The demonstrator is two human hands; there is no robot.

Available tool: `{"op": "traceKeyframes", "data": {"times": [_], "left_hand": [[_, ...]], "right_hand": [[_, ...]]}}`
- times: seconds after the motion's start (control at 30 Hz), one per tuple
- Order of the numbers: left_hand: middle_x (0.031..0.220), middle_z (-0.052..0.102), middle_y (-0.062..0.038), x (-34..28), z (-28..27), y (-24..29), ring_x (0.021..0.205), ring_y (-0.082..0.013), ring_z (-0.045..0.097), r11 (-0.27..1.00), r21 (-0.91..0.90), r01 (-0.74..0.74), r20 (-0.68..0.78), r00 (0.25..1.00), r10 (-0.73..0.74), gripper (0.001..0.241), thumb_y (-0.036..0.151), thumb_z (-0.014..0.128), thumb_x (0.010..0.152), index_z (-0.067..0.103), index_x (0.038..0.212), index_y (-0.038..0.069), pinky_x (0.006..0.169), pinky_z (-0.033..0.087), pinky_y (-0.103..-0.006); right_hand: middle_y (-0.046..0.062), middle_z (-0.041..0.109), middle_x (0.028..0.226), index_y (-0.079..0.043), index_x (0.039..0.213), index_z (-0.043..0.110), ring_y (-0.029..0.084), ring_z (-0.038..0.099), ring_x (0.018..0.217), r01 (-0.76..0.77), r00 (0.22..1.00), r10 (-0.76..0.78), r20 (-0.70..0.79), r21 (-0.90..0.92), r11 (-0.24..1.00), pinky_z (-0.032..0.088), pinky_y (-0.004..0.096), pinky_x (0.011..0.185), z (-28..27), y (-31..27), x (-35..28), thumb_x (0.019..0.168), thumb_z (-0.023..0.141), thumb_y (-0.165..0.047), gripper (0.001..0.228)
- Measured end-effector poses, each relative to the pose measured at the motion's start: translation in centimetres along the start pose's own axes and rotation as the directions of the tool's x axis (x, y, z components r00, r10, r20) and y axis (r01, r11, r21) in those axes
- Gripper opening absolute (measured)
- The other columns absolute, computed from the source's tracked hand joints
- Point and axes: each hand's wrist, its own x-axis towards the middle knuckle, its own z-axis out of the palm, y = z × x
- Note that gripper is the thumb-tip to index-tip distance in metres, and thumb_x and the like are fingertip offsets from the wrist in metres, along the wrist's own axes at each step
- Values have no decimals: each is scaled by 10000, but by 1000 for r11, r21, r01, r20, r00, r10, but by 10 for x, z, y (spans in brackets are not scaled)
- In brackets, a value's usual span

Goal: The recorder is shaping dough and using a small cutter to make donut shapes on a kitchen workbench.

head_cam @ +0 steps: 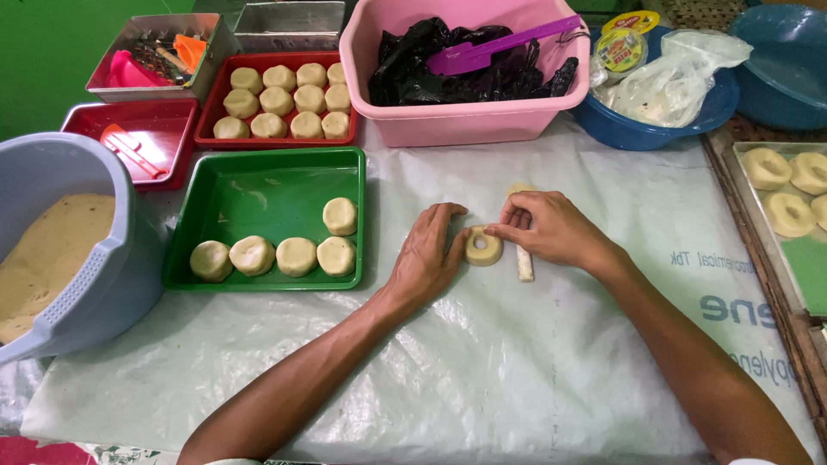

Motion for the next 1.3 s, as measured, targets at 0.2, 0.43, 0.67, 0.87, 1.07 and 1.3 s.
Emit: {"op": "traceKeyframes", "data": {"times": [0.2,0.43,0.67,0.87,1.07,1.3], "left_hand": [[1145,624,-173,6,1,-1,1193,-396,622,998,-48,43,-42,998,-45,290,238,586,1019,530,1257,83,1026,489,-502],[1131,632,-187,6,2,-1,1179,-406,631,999,-37,39,-57,998,-41,300,215,596,1010,531,1260,64,1018,494,-516],[1137,624,-194,6,4,-1,1164,-406,629,1000,-9,1,-74,997,-2,333,196,615,998,519,1279,45,1032,484,-508],[1220,600,-183,5,7,-9,1216,-395,604,1000,-6,-13,-26,1000,13,436,213,640,958,492,1334,49,1076,452,-516],[1297,576,-207,2,3,-8,1287,-425,552,999,26,-44,50,998,43,512,265,633,973,454,1387,22,1089,423,-525],[1356,545,-205,3,4,-9,1341,-417,503,998,48,-46,96,995,42,630,370,653,938,428,1418,29,1089,409,-522]], "right_hand": [[68,696,734,-72,839,730,197,669,695,-65,996,66,-56,7,998,549,349,690,4,-5,2,891,778,-410,345],[54,703,723,-92,813,730,198,675,691,-96,991,92,-102,-29,995,546,345,681,13,-3,3,855,805,-467,384],[59,700,718,-106,810,724,230,677,684,-111,988,103,-114,-71,991,543,371,675,18,-3,3,857,789,-509,411],[79,720,787,-82,875,728,230,672,745,-86,996,86,5,-21,996,544,386,721,3,-5,1,842,795,-430,356],[95,716,831,-73,947,728,226,654,781,1,997,-2,73,21,1000,544,384,749,1,11,2,835,821,-385,345],[82,704,880,-69,997,716,218,640,840,6,992,-9,125,20,1000,541,387,799,-7,4,-4,770,888,-431,460]]}}
